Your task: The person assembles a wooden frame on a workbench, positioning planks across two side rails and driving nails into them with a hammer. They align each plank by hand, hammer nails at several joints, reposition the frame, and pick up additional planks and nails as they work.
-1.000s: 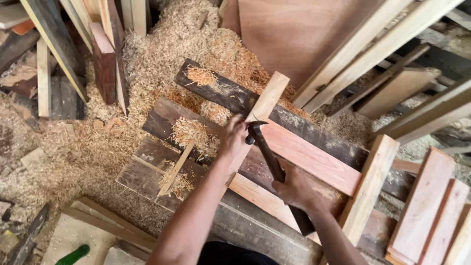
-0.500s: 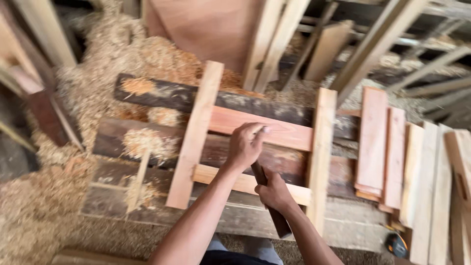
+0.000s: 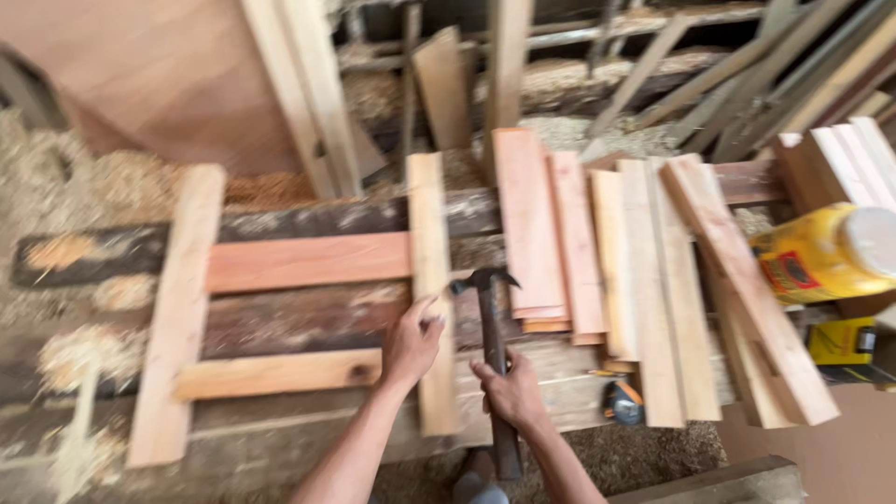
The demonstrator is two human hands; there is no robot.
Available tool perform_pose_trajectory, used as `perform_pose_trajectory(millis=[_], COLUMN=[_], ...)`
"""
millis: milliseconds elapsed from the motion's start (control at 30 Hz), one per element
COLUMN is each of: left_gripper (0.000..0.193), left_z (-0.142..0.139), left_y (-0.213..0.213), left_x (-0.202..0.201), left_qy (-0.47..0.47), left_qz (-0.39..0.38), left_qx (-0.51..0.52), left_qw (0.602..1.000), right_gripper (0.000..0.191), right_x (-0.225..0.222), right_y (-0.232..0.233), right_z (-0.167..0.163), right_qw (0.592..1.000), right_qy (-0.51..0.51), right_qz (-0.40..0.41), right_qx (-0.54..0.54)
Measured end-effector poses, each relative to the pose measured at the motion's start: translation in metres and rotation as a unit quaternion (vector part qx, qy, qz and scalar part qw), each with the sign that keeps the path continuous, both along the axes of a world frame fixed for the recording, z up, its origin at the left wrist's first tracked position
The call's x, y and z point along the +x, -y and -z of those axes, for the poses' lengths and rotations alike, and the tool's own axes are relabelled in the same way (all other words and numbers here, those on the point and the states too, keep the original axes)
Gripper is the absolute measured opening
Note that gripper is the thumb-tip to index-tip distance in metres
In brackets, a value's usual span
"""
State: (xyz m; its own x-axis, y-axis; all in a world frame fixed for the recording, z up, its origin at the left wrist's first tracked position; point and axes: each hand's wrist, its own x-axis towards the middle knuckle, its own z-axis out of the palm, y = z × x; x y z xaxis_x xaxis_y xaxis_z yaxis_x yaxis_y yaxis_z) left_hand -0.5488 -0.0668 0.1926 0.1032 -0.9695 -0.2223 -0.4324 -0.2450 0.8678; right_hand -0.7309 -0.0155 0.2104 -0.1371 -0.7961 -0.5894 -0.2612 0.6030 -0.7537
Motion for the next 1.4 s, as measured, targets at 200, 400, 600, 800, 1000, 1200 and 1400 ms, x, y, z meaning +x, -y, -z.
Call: perform_pose_trajectory(millis=[200,400,600,800,1000,1200,1400], left_gripper=[0.039,0.033,0.027,0.026,0.025,0.026,0.026], left_z=[0.038,0.044,0.020,-0.018,-0.045,-0.051,-0.063], left_y=[-0.019,-0.013,0.008,0.010,0.012,0.012,0.006], left_x=[-0.080,-0.142,-0.209,-0.301,-0.410,-0.538,-0.613], left_qy=[0.027,0.052,0.008,-0.090,-0.120,-0.111,-0.064], left_qz=[-0.033,0.016,0.061,0.119,0.221,0.257,0.219], left_qx=[0.011,-0.017,-0.074,-0.064,-0.072,-0.074,0.048], left_qw=[0.999,0.998,0.995,0.987,0.965,0.957,0.973], right_gripper=[0.051,0.050,0.023,0.016,0.016,0.019,0.023], right_x=[-0.092,-0.126,-0.167,-0.248,-0.371,-0.551,-0.686], right_y=[0.010,-0.006,-0.008,-0.004,-0.011,-0.010,0.038], right_z=[0.047,0.078,0.032,-0.038,-0.069,-0.048,0.031], right_qw=[0.998,0.975,0.973,0.949,0.902,0.860,0.935], right_qy=[0.023,-0.169,-0.144,-0.031,-0.029,-0.233,-0.337], right_qz=[-0.053,-0.101,0.076,0.250,0.353,0.376,0.104], right_qx=[0.015,-0.099,-0.161,-0.187,-0.247,-0.255,0.012])
